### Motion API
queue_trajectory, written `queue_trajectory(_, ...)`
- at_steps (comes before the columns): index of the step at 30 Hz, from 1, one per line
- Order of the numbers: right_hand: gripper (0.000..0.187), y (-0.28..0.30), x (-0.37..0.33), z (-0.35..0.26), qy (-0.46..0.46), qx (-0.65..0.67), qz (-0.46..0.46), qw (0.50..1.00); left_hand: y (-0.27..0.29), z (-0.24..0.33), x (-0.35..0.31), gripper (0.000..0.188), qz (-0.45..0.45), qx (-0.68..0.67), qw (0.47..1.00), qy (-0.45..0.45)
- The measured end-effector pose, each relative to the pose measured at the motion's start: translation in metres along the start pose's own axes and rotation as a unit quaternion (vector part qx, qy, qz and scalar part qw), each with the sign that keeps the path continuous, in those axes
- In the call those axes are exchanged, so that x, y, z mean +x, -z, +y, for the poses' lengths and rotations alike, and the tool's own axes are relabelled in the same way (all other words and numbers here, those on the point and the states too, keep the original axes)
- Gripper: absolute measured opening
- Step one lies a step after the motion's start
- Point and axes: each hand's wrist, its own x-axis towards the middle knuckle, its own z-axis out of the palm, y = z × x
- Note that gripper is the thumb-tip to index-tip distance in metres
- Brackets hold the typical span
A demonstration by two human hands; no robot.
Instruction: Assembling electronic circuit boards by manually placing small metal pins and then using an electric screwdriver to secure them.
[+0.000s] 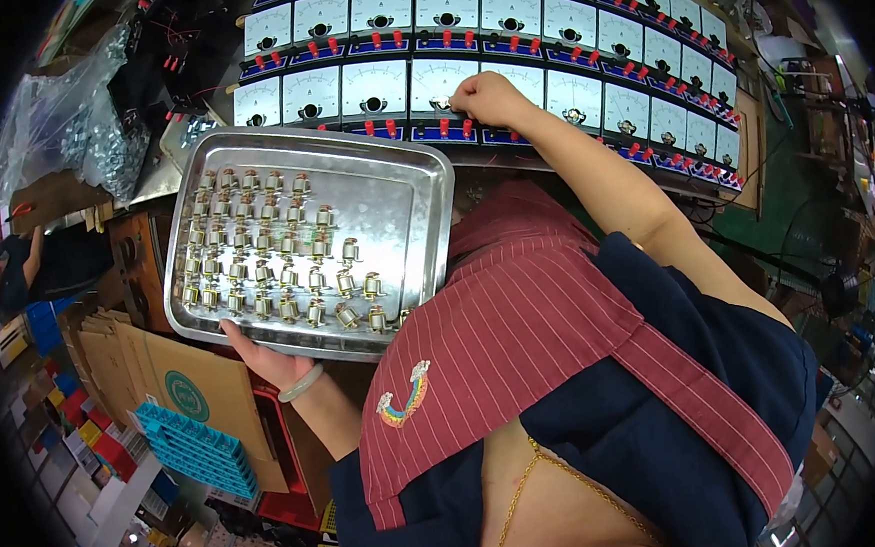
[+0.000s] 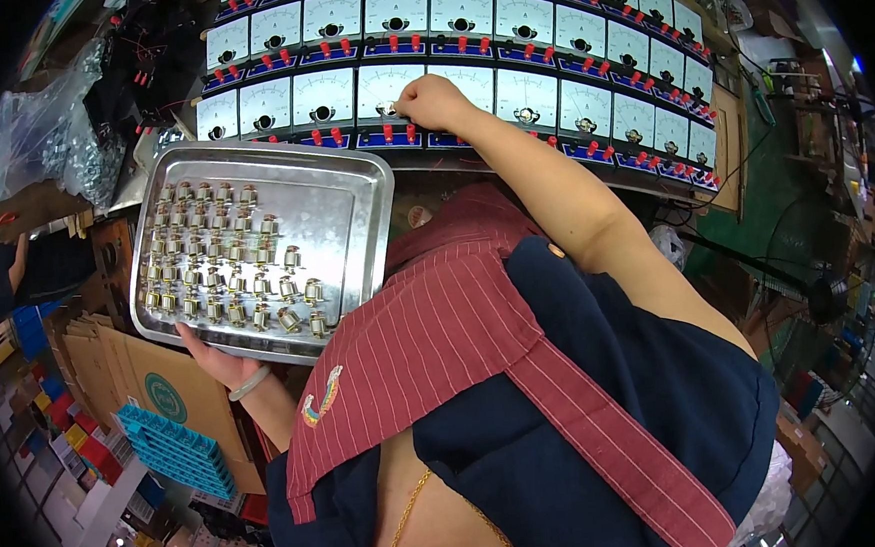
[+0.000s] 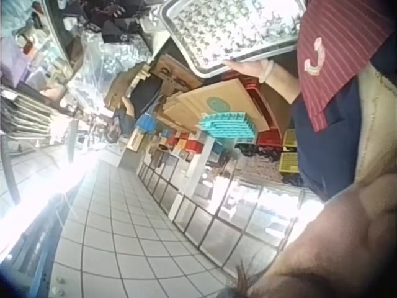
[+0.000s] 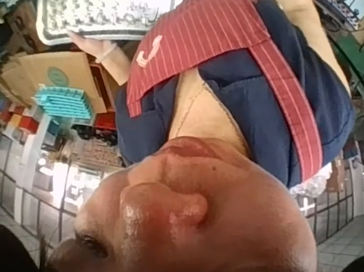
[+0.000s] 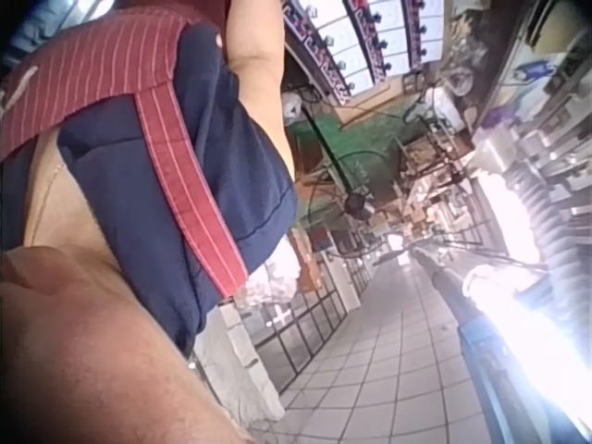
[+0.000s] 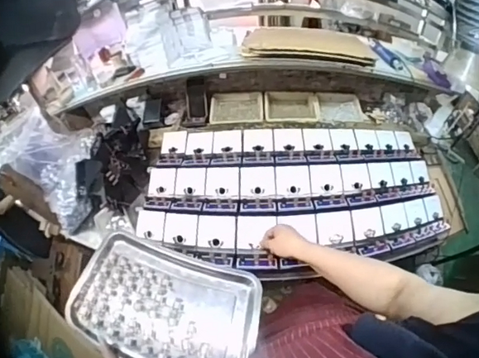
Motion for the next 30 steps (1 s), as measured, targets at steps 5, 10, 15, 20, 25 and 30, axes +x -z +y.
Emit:
queue_trajectory(5,0.032,-0.005,-0.007,-0.021,0.029,-0.12,0.079,0.989,0.002,0.001,0.007,0.056,-0.035,-0.018,0.999,0.023)
queue_trajectory(10,0.035,0.002,0.0,-0.04,0.025,-0.223,0.021,0.974,0.0,0.004,0.013,0.056,-0.057,-0.037,0.997,0.027)
queue_trajectory(15,0.03,-0.007,0.004,-0.046,0.126,-0.149,0.06,0.979,-0.004,0.009,0.01,0.055,-0.061,-0.022,0.998,0.021)
queue_trajectory(20,0.027,-0.054,-0.054,-0.142,0.312,-0.094,-0.105,0.939,-0.004,0.007,0.014,0.053,-0.064,-0.037,0.997,0.031)
queue_trajectory(25,0.022,-0.087,-0.04,-0.149,0.394,-0.064,-0.043,0.916,0.0,0.013,0.013,0.053,-0.055,-0.022,0.998,0.027)
queue_trajectory(30,0.022,-0.057,0.033,-0.087,0.082,0.124,-0.022,0.989,0.013,0.023,0.018,0.055,-0.053,-0.02,0.998,0.021)
